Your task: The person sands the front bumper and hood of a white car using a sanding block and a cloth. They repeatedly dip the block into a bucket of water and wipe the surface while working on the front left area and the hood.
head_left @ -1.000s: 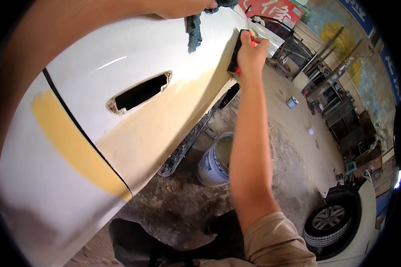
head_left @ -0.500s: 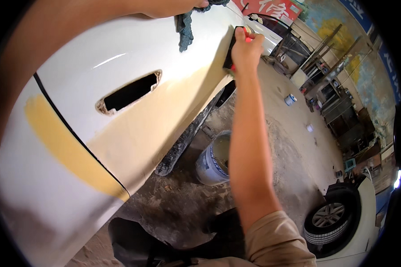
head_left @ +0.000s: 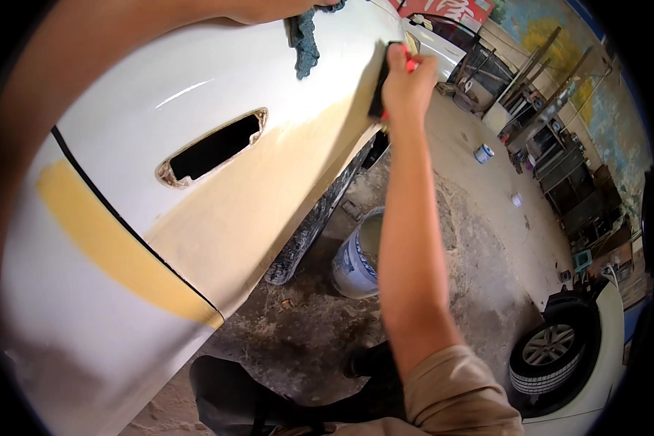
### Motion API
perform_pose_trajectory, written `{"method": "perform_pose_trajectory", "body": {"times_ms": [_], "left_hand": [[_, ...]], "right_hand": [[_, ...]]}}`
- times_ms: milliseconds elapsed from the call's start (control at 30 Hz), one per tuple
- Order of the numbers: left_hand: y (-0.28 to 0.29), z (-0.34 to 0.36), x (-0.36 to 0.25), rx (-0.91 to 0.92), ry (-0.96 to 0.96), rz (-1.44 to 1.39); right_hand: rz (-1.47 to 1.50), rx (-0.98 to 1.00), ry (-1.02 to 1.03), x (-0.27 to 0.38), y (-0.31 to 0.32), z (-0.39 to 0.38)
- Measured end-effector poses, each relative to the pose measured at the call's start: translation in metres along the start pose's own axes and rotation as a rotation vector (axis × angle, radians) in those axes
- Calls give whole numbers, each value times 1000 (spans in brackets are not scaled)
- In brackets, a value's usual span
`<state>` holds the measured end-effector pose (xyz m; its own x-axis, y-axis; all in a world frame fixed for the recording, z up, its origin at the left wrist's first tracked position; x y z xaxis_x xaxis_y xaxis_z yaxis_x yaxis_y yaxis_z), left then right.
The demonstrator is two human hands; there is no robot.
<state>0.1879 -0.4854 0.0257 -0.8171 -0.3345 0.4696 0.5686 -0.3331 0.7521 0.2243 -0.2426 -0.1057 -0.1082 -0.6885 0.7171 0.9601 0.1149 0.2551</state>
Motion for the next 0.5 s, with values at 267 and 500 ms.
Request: {"method": "perform_pose_trajectory", "body": {"times_ms": [267, 500], "left_hand": [[1, -8, -7, -70, -21, 67], [-2, 1, 0, -64, -16, 36]], "right_hand": [[231, -19, 605, 79, 9, -215], [78, -33, 17, 10, 9, -21]]}}
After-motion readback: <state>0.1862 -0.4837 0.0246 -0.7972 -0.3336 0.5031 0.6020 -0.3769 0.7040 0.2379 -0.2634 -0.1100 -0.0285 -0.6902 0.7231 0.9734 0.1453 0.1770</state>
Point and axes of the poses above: each hand's wrist, its own z-axis towards the middle knuckle, its own y-axis out of the back of the hand, x = y × z, the point moved 7 cm from there along z, towards the middle knuckle
